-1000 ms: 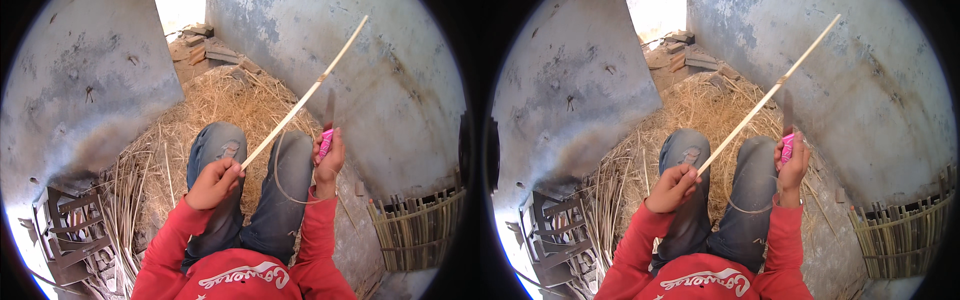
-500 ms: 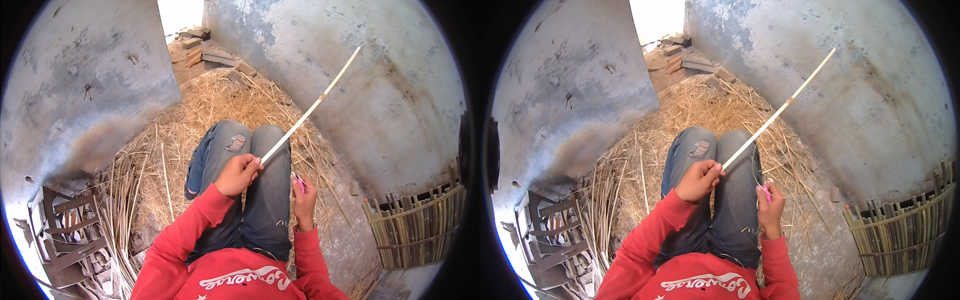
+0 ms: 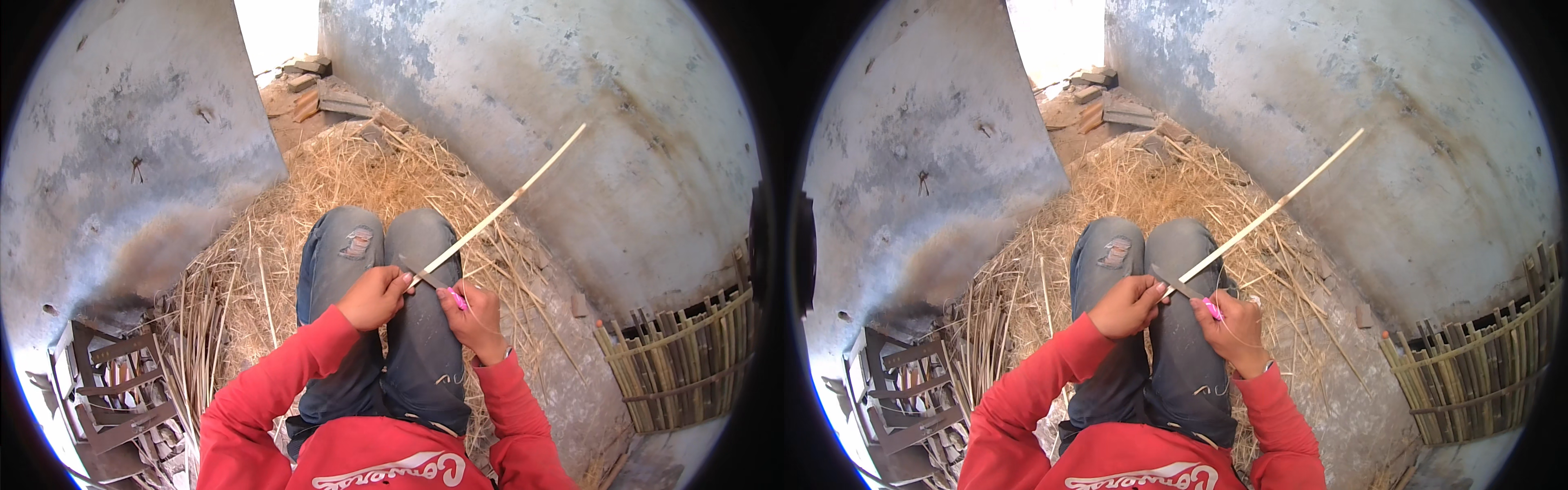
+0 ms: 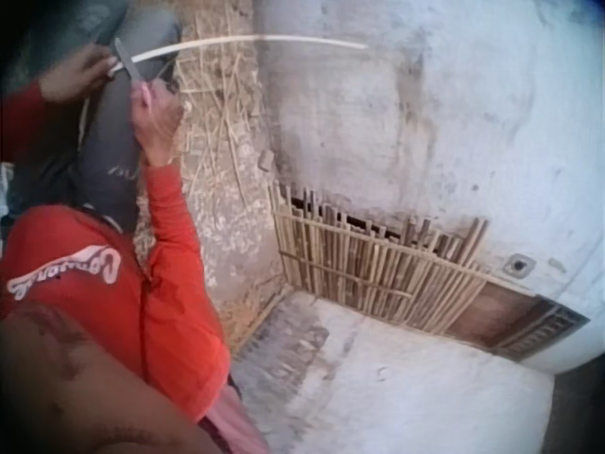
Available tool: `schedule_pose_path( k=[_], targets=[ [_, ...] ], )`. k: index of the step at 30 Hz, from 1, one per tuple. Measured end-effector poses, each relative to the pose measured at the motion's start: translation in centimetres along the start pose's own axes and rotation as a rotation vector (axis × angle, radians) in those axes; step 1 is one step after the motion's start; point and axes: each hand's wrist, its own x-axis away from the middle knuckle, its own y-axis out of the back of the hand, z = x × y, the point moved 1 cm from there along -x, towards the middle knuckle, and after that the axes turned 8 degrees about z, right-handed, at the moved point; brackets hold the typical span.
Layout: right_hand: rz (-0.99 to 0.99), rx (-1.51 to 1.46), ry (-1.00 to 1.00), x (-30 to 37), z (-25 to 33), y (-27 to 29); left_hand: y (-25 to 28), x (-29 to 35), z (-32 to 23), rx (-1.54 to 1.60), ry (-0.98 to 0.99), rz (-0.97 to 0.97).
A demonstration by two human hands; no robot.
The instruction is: The person uses a small knife to shave and smooth the surface of a thin wooden strip by hand, working on one side and then turning the strip over to shave the other side.
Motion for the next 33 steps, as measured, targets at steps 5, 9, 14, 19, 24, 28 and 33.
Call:
schedule_pose_path(
  k=[5, 9, 14, 19, 24, 28, 33],
  targets=[
    [-0.057, 0.092, 0.051, -1.6, 0.0, 1.0, -0.2, 1.7, 0.7, 0.083, -0.032, 0.020],
    [-0.101, 0.014, -0.075, -2.6, -1.7, 1.6, -0.7, 3.0, 1.1, 0.258, -0.090, 0.079],
    [-0.020, -0.023, 0.029, -2.1, -0.9, 2.0, -1.7, 4.4, 1.4, 0.361, -0.041, 0.062],
    [-0.065, 0.057, -0.091, -4.6, -3.4, 4.2, -3.1, 5.0, 3.6, 0.231, -0.131, -0.090],
    [0.082, 0.171, 0.222, -3.2, -2.0, 1.8, -3.2, 4.6, 4.7, 0.177, -0.157, -0.107],
    [-0.096, 0.073, -0.084, -7.2, -7.1, 5.0, -3.4, 4.6, 4.3, 0.219, -0.112, -0.084],
    [0.163, 0.168, 0.258, -4.9, -3.3, 3.0, -3.2, 4.7, 5.1, 0.138, -0.105, -0.120]
  ],
)
